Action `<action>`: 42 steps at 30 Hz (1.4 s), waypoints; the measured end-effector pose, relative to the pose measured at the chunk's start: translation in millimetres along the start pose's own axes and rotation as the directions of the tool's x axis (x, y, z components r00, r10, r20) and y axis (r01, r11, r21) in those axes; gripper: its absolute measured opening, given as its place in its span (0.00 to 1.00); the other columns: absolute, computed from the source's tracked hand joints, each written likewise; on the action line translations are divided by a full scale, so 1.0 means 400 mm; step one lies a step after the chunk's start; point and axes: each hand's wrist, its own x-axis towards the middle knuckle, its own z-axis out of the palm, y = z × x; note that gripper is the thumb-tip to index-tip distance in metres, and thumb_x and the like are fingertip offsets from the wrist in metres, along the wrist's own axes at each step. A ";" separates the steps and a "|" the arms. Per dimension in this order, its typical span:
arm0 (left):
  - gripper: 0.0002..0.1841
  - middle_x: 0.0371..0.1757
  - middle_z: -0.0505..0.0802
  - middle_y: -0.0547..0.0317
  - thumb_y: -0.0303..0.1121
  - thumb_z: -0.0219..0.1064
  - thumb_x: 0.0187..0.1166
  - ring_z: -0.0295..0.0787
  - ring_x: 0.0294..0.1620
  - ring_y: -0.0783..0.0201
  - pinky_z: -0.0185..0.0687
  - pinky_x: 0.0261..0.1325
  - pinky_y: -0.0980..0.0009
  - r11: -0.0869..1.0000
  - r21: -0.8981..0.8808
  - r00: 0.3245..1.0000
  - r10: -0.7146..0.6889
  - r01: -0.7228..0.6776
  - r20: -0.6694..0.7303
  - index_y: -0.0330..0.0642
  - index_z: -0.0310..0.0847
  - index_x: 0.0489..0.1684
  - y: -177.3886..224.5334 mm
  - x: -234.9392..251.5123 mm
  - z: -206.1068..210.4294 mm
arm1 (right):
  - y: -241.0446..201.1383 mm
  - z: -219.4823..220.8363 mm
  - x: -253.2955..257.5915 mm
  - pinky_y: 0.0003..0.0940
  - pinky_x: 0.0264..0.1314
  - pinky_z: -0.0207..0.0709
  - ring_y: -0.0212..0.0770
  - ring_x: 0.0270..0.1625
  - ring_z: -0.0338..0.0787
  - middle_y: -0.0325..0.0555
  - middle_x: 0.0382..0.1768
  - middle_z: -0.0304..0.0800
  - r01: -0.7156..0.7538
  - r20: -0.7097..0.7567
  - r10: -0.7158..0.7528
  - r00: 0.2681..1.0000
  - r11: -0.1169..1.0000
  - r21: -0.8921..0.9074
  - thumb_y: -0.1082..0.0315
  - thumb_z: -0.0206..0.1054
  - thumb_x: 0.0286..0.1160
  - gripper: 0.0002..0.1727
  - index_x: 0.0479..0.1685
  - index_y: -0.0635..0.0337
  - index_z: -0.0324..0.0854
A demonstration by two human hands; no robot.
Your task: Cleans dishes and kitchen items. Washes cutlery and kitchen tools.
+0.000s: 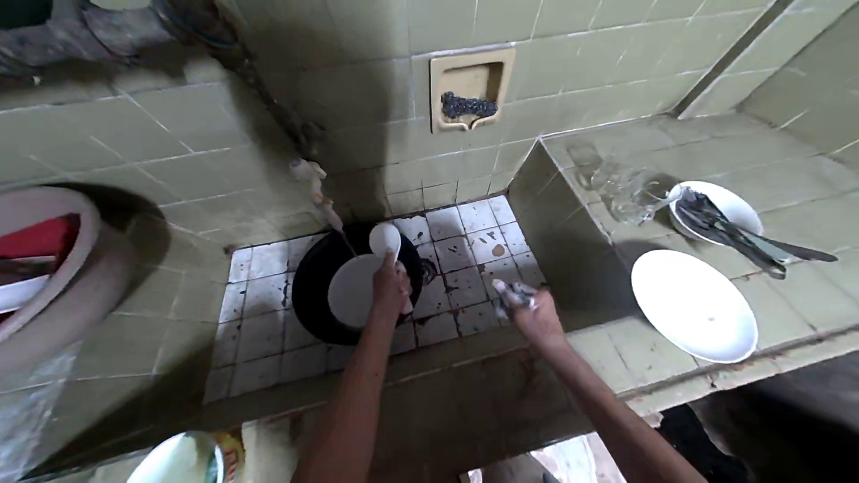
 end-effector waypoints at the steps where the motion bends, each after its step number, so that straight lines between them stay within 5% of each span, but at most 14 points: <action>1: 0.22 0.13 0.66 0.70 0.48 0.44 0.95 0.56 0.07 0.76 0.58 0.11 0.81 0.992 0.122 1.000 -0.018 0.019 -0.009 0.44 0.68 0.31 -0.002 0.001 -0.023 | 0.007 -0.012 0.007 0.27 0.20 0.70 0.29 0.17 0.74 0.37 0.19 0.80 -0.080 0.006 0.080 0.997 0.988 0.132 0.60 0.66 0.85 0.13 0.37 0.60 0.85; 4: 0.12 0.31 0.80 0.56 0.32 0.55 0.90 0.69 0.20 0.70 0.70 0.24 0.74 0.868 0.492 0.997 -0.076 0.060 0.013 0.31 0.74 0.59 -0.022 0.012 -0.107 | 0.018 -0.045 -0.003 0.28 0.28 0.82 0.33 0.25 0.84 0.42 0.29 0.86 -0.228 0.099 0.206 0.974 0.854 0.467 0.70 0.57 0.88 0.11 0.61 0.61 0.78; 6: 0.20 0.50 0.86 0.42 0.30 0.60 0.87 0.82 0.38 0.58 0.81 0.43 0.61 0.776 0.629 0.993 -0.110 0.056 0.047 0.29 0.69 0.73 -0.045 0.042 -0.182 | 0.015 -0.073 -0.032 0.32 0.38 0.85 0.37 0.33 0.90 0.46 0.36 0.90 -0.243 0.072 0.243 0.967 0.808 0.537 0.72 0.52 0.85 0.15 0.65 0.62 0.75; 9: 0.22 0.61 0.86 0.31 0.33 0.61 0.88 0.87 0.53 0.44 0.84 0.57 0.48 0.691 0.722 1.000 -0.025 0.026 -0.012 0.27 0.73 0.74 -0.087 0.127 -0.287 | 0.021 -0.141 -0.075 0.34 0.44 0.85 0.37 0.40 0.90 0.45 0.42 0.91 -0.128 -0.088 0.204 0.975 0.840 0.527 0.68 0.54 0.86 0.16 0.67 0.59 0.77; 14: 0.26 0.77 0.75 0.22 0.40 0.56 0.92 0.70 0.80 0.29 0.64 0.80 0.35 0.322 0.944 0.994 0.100 -0.074 0.044 0.24 0.72 0.76 -0.109 0.192 -0.377 | 0.084 -0.332 -0.107 0.33 0.39 0.82 0.33 0.37 0.86 0.43 0.46 0.87 0.040 -0.498 0.034 0.867 0.990 0.137 0.59 0.55 0.90 0.19 0.71 0.59 0.73; 16: 0.23 0.75 0.77 0.21 0.35 0.57 0.90 0.71 0.79 0.27 0.64 0.80 0.35 0.206 0.968 0.982 0.149 -0.143 0.114 0.23 0.73 0.74 -0.092 0.171 -0.299 | 0.129 -0.422 -0.110 0.50 0.44 0.81 0.50 0.41 0.87 0.60 0.50 0.86 -0.037 -0.589 -0.069 0.805 0.985 -0.167 0.57 0.55 0.92 0.24 0.75 0.67 0.69; 18: 0.20 0.71 0.81 0.22 0.31 0.56 0.90 0.75 0.76 0.28 0.65 0.79 0.35 0.243 0.908 0.933 0.207 -0.341 0.294 0.24 0.76 0.72 -0.058 0.063 -0.139 | 0.172 -0.490 -0.087 0.67 0.59 0.79 0.70 0.55 0.89 0.75 0.57 0.85 -0.092 -0.574 -0.190 0.797 0.900 -0.425 0.64 0.60 0.89 0.24 0.74 0.76 0.69; 20: 0.17 0.66 0.87 0.29 0.28 0.58 0.89 0.85 0.67 0.36 0.75 0.73 0.41 0.329 0.739 0.809 0.265 -0.588 0.525 0.24 0.80 0.67 -0.061 -0.060 0.049 | 0.229 -0.535 -0.059 0.73 0.68 0.72 0.77 0.65 0.83 0.79 0.65 0.79 -0.120 -0.456 -0.188 0.870 0.816 -0.565 0.66 0.66 0.84 0.27 0.74 0.77 0.69; 23: 0.16 0.61 0.90 0.38 0.29 0.58 0.89 0.91 0.57 0.48 0.85 0.65 0.49 0.496 0.559 0.685 0.104 -0.664 0.721 0.30 0.81 0.68 -0.110 -0.241 0.306 | 0.319 -0.552 -0.038 0.71 0.87 0.51 0.69 0.83 0.69 0.69 0.80 0.72 0.006 -0.196 -0.184 0.963 0.742 -0.670 0.61 0.72 0.77 0.34 0.80 0.70 0.71; 26: 0.19 0.70 0.86 0.41 0.33 0.56 0.92 0.90 0.62 0.49 0.84 0.69 0.51 0.613 0.502 0.611 -0.039 -0.610 0.790 0.35 0.77 0.75 -0.191 -0.348 0.498 | 0.363 -0.571 -0.049 0.71 0.91 0.45 0.62 0.91 0.61 0.56 0.88 0.65 0.096 -0.101 -0.236 0.967 0.698 -0.709 0.49 0.61 0.85 0.35 0.87 0.59 0.68; 30: 0.18 0.65 0.86 0.35 0.29 0.61 0.88 0.89 0.57 0.48 0.85 0.62 0.53 0.819 0.451 0.703 -0.084 -0.354 0.706 0.29 0.75 0.72 -0.275 -0.391 0.636 | 0.353 -0.606 -0.066 0.84 0.85 0.31 0.74 0.93 0.46 0.64 0.90 0.58 0.002 -0.213 -0.229 0.950 0.685 -0.728 0.49 0.67 0.80 0.29 0.79 0.47 0.80; 32: 0.14 0.57 0.88 0.37 0.24 0.62 0.85 0.90 0.49 0.51 0.87 0.55 0.57 0.853 0.427 0.755 -0.061 -0.301 0.653 0.27 0.78 0.64 -0.286 -0.401 0.661 | 0.357 -0.615 -0.068 0.76 0.88 0.43 0.76 0.91 0.50 0.71 0.89 0.56 -0.073 -0.323 -0.173 0.931 0.776 -0.626 0.54 0.67 0.81 0.26 0.76 0.52 0.83; 34: 0.12 0.55 0.87 0.35 0.20 0.64 0.82 0.89 0.49 0.49 0.87 0.55 0.54 0.867 0.409 0.783 -0.035 -0.286 0.621 0.25 0.80 0.60 -0.295 -0.399 0.670 | 0.370 -0.614 -0.068 0.68 0.83 0.63 0.73 0.87 0.62 0.72 0.87 0.60 -0.093 -0.414 -0.145 0.899 0.859 -0.503 0.59 0.67 0.83 0.24 0.74 0.58 0.83; 42: 0.20 0.69 0.84 0.37 0.24 0.65 0.82 0.83 0.67 0.47 0.79 0.71 0.48 0.787 0.406 0.791 0.163 -0.465 0.590 0.30 0.77 0.73 -0.309 -0.434 0.695 | 0.387 -0.599 -0.069 0.68 0.82 0.63 0.73 0.86 0.65 0.73 0.85 0.64 -0.046 -0.472 -0.168 0.866 0.911 -0.409 0.64 0.66 0.81 0.25 0.75 0.63 0.81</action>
